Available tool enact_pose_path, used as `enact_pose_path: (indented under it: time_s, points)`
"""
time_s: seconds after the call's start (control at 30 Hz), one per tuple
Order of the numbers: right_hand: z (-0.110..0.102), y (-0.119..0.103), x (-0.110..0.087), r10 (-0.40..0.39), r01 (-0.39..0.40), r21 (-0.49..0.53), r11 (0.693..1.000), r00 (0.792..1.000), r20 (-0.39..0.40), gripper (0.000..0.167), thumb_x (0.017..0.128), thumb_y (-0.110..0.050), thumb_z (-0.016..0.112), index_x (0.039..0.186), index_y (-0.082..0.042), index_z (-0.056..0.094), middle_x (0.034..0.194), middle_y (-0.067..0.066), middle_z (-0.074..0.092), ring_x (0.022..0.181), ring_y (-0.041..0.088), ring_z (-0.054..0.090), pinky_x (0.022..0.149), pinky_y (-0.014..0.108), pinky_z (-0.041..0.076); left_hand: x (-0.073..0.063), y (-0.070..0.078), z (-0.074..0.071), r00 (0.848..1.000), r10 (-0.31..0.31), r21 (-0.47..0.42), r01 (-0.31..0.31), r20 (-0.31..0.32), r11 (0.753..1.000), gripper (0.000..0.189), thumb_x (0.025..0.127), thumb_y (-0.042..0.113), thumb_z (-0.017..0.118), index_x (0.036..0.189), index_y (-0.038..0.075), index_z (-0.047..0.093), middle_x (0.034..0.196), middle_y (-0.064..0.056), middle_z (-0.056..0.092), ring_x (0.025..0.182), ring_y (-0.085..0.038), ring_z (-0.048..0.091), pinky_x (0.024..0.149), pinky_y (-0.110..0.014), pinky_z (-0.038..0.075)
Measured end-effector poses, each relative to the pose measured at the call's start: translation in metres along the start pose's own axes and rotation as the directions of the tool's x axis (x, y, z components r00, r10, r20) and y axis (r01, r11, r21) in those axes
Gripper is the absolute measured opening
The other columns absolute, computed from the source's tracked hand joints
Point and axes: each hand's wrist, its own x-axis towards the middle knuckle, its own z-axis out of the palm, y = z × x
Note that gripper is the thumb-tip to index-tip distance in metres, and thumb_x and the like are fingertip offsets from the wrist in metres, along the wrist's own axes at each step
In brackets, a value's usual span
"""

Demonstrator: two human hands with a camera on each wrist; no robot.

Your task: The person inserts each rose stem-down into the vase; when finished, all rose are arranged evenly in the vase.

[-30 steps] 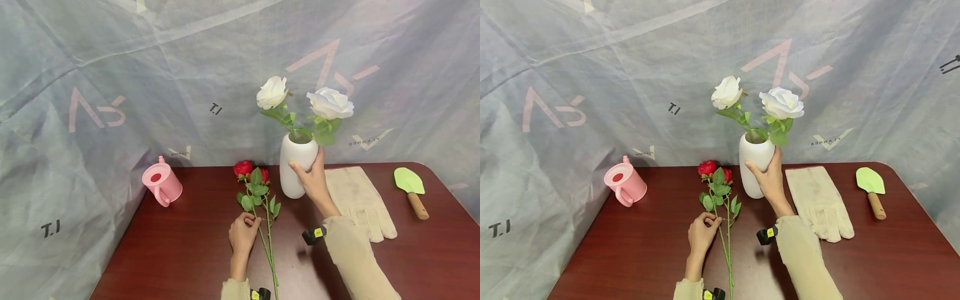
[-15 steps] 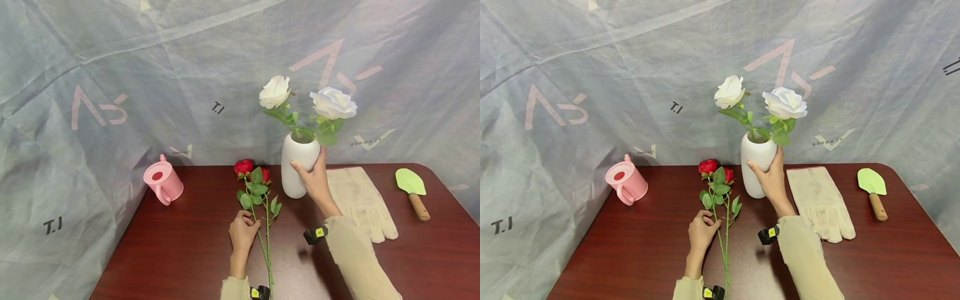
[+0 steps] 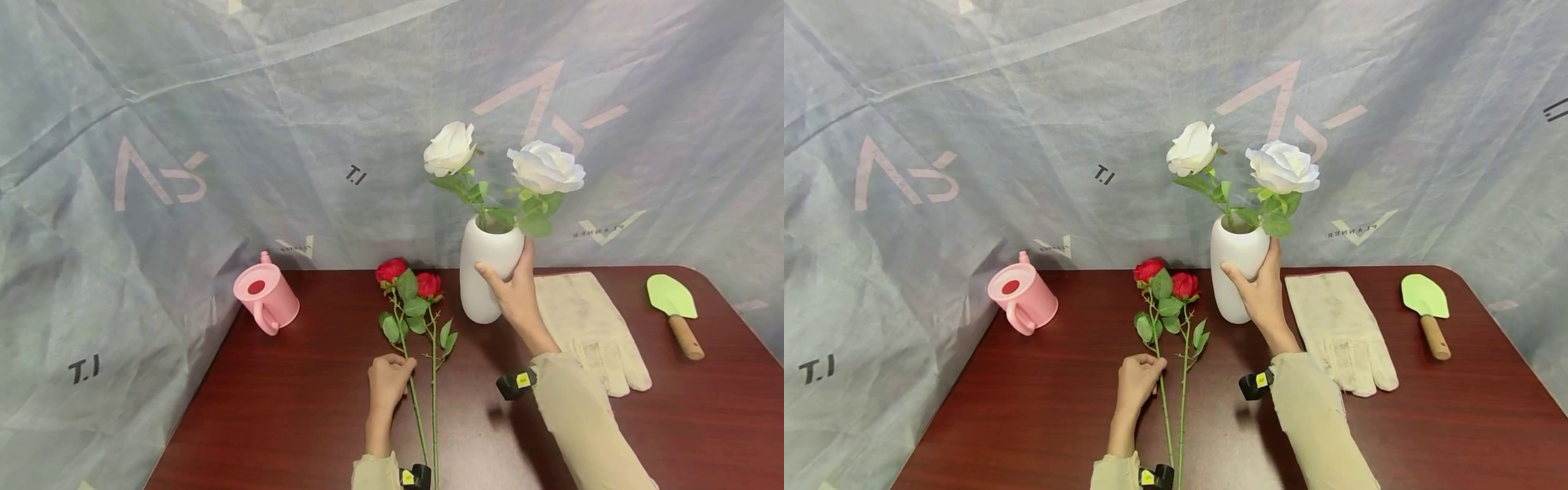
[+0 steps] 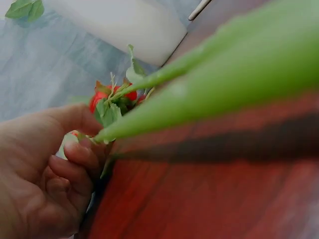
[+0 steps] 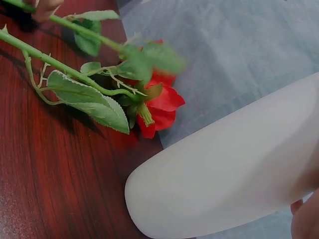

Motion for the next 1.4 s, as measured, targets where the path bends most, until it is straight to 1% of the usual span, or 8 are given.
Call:
enact_pose_path:
  time_s: [0.1,0.23,0.6,0.9,1.03,1.23,1.33,1.4]
  points:
    - [0.000,0.000,0.000,0.003,-0.003,0.000,1.000,1.000,0.002,0.085,0.082,-0.009,0.071,0.145,-0.010,0.014,0.133,0.016,0.034,0.114,0.028,0.041,0.094,0.047,0.031,0.000,-0.001,-0.002,0.999,-0.041,-0.054,0.042,0.026,0.998,0.011,0.081,0.008,0.061,0.080,-0.002,0.066,0.045,-0.005,0.053,0.030,-0.009,0.044,0.035,-0.025,0.040]
    - [0.000,0.000,0.000,0.001,-0.001,-0.006,1.000,1.000,0.000,0.085,0.082,-0.009,0.071,0.145,-0.010,0.014,0.133,0.016,0.033,0.113,0.028,0.041,0.094,0.047,0.031,0.002,-0.002,-0.004,0.997,-0.077,-0.123,0.079,0.019,0.989,0.014,0.083,0.007,0.057,0.082,-0.004,0.067,0.050,-0.005,0.055,0.032,-0.008,0.044,0.034,-0.020,0.036]
    - [-0.003,0.000,0.000,-0.002,0.002,0.001,1.000,1.000,-0.006,0.083,0.082,-0.008,0.071,0.144,-0.008,0.016,0.131,0.016,0.034,0.112,0.027,0.041,0.093,0.046,0.032,0.005,0.000,-0.003,0.993,-0.120,-0.268,0.115,-0.004,0.957,0.014,0.084,0.003,0.057,0.088,-0.007,0.065,0.057,-0.004,0.056,0.035,-0.008,0.047,0.033,-0.017,0.036]
    - [-0.002,0.000,0.001,-0.006,0.005,0.023,1.000,1.000,0.003,0.086,0.082,-0.009,0.071,0.146,-0.012,0.014,0.134,0.014,0.033,0.113,0.024,0.041,0.093,0.045,0.032,-0.004,0.019,-0.016,0.987,-0.158,-0.403,0.152,0.018,0.902,0.019,0.089,-0.002,0.052,0.099,-0.014,0.064,0.078,-0.021,0.061,0.047,-0.013,0.051,0.039,-0.019,0.041]
    - [-0.002,0.001,0.001,-0.008,0.008,0.014,1.000,1.000,-0.003,0.086,0.082,-0.008,0.071,0.146,-0.012,0.014,0.134,0.014,0.033,0.114,0.025,0.041,0.094,0.046,0.032,-0.001,0.009,-0.013,0.983,-0.183,-0.494,0.156,-0.007,0.855,0.022,0.089,-0.003,0.054,0.106,-0.014,0.061,0.084,-0.023,0.064,0.048,-0.010,0.051,0.040,-0.017,0.041]
    - [-0.002,0.002,0.000,-0.003,0.003,0.018,1.000,1.000,0.003,0.085,0.082,-0.009,0.071,0.145,-0.010,0.014,0.132,0.016,0.034,0.113,0.027,0.041,0.093,0.046,0.032,0.002,-0.001,-0.010,0.982,-0.179,-0.603,0.110,-0.055,0.790,0.023,0.087,-0.004,0.056,0.107,-0.015,0.055,0.076,-0.011,0.063,0.046,-0.007,0.048,0.040,-0.015,0.039]
    - [-0.001,0.002,0.000,-0.004,0.004,0.017,1.000,1.000,0.000,0.086,0.082,-0.009,0.071,0.146,-0.010,0.014,0.133,0.016,0.034,0.113,0.027,0.041,0.093,0.047,0.031,0.003,0.000,-0.012,0.985,-0.169,-0.619,0.108,-0.040,0.778,0.018,0.088,-0.002,0.055,0.103,-0.012,0.054,0.078,-0.011,0.064,0.047,-0.008,0.049,0.041,-0.016,0.039]
    - [-0.001,0.002,0.000,-0.009,0.009,0.023,1.000,1.000,0.000,0.086,0.082,-0.008,0.071,0.146,-0.010,0.013,0.134,0.016,0.033,0.114,0.027,0.040,0.093,0.047,0.031,0.002,0.003,-0.014,0.985,-0.167,-0.607,0.109,-0.040,0.787,0.014,0.089,0.001,0.055,0.100,-0.009,0.055,0.080,-0.013,0.065,0.048,-0.009,0.049,0.041,-0.017,0.039]
